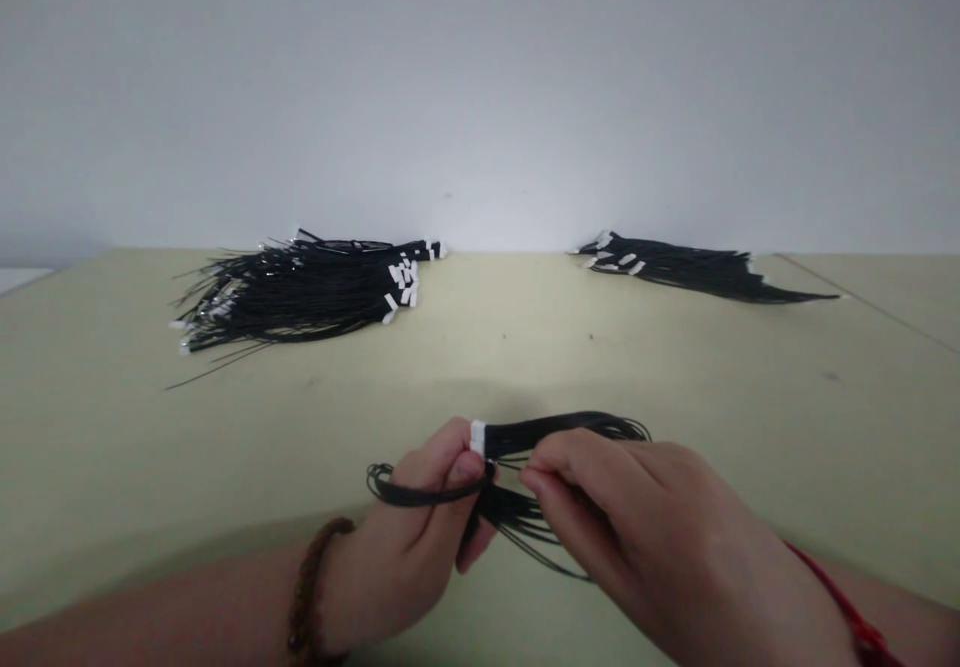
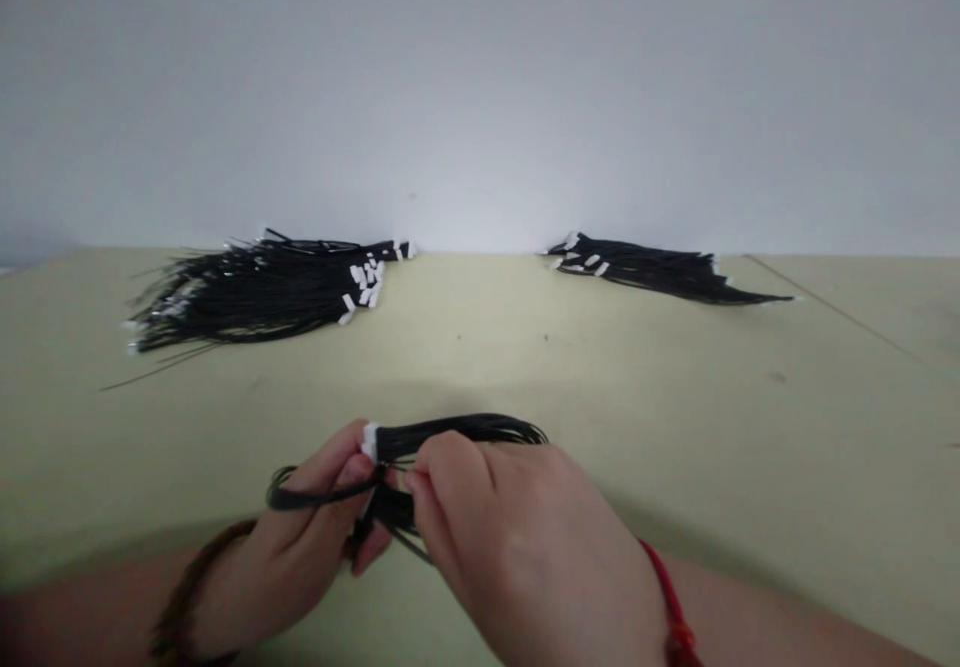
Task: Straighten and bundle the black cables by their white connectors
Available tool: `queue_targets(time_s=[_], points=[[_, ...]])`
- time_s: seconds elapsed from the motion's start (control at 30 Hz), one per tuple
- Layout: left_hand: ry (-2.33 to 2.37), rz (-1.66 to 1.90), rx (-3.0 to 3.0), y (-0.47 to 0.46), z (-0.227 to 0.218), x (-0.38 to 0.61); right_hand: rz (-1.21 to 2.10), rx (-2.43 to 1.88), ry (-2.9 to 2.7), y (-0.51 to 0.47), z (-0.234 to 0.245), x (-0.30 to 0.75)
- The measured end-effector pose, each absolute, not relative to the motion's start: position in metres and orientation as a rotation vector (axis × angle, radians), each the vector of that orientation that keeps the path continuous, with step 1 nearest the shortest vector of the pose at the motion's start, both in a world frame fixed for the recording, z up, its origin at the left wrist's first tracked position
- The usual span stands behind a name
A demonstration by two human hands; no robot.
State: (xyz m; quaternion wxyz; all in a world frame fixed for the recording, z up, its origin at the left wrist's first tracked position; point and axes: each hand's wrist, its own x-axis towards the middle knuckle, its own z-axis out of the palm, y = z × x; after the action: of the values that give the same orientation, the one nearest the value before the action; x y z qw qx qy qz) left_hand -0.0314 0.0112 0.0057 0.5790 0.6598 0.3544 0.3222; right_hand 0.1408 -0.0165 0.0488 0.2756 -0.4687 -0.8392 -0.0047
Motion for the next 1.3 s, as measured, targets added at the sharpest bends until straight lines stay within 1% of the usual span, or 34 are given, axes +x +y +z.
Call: queue_targets(time_s=[0.4, 0.6, 0.93, 1.1, 1.17, 1.3], points=[[0.822, 0.762, 1.554, 0.0139, 0.0012, -0.0316, -0.025, -1.210, -2.246, -0.0175, 0.0479, 0.1381], [0.812, 0.731, 1.601, 0.0168, 0.0018, -0.0356, 0.021, -1.219, -2.274, -0.0188, 0.0429, 0.1366], [0.854, 0.740, 1.667, 0.0195, 0.0006, -0.0387, -0.120, -1.078, -2.352, -0.0166, 0.0437, 0.1393], [0.831, 0.736, 1.669, 0.0192, -0.0003, -0.0385, -0.142, -1.092, -2.351, -0.0168, 0.0405, 0.1372], [0.829, 0.724, 1.671, 0.0187, 0.0013, -0.0379, -0.128, -1.069, -2.360, -0.0165, 0.0409, 0.1363], [0.835, 0.683, 1.652, 0.0166, 0.0046, -0.0369, 0.004, -1.015, -2.387, -0.0149, 0.0396, 0.1366]])
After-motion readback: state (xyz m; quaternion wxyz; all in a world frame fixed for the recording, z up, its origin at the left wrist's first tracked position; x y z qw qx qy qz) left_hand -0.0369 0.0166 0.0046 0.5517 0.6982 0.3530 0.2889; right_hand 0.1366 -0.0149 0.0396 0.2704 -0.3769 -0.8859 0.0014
